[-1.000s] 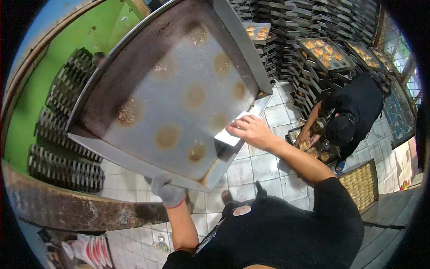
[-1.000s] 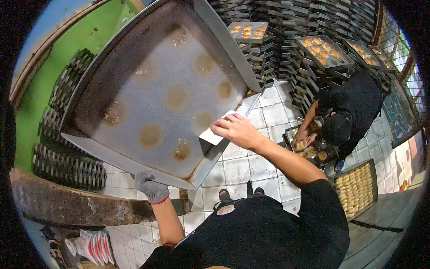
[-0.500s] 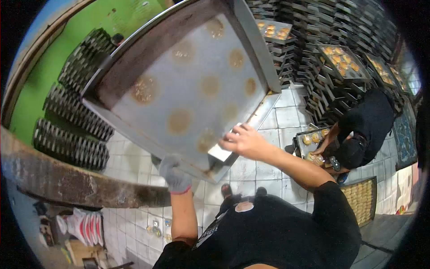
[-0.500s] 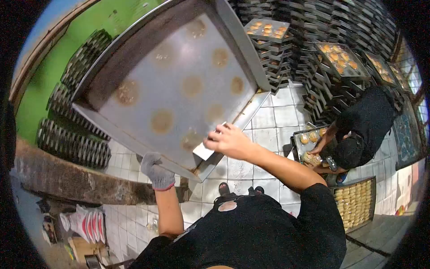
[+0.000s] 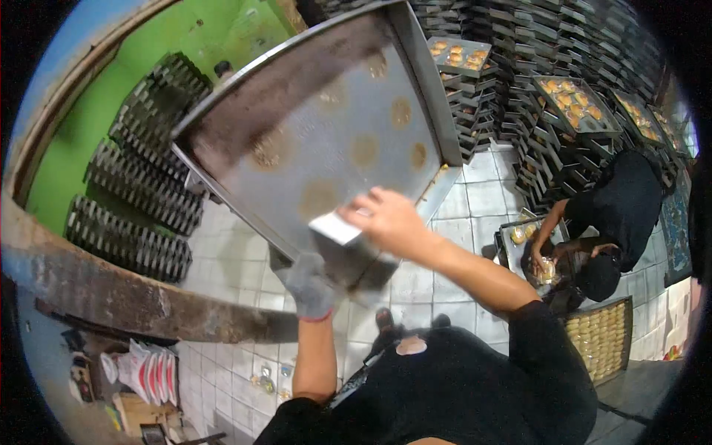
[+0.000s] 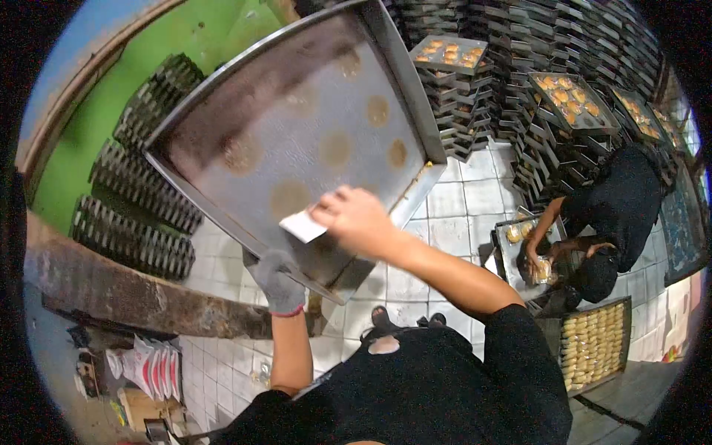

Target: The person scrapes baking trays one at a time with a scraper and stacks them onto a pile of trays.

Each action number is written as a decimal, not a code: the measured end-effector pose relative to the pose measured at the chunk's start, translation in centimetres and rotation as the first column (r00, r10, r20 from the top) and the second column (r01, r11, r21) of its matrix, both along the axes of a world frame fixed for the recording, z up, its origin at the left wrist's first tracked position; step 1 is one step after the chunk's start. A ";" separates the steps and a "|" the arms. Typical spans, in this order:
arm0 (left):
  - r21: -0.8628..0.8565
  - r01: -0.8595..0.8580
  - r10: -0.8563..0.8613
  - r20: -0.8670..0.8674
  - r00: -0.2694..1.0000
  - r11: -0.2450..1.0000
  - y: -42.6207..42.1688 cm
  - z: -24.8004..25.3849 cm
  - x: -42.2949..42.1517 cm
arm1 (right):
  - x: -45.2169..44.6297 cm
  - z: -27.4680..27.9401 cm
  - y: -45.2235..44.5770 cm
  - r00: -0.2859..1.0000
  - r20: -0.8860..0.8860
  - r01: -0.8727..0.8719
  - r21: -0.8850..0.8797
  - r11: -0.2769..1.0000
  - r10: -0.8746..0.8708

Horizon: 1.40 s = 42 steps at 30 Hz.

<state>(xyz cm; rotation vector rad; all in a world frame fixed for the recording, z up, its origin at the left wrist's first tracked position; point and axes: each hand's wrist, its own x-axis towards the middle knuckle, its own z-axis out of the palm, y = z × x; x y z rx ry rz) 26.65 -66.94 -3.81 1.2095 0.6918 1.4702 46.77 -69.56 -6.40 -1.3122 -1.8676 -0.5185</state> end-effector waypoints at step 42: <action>0.859 -0.182 0.615 -0.180 0.767 0.478 6.6 -8.3 -10.5 | 13.7 0.7 8.6 0.589 -0.736 0.371 -0.118 0.921 -0.332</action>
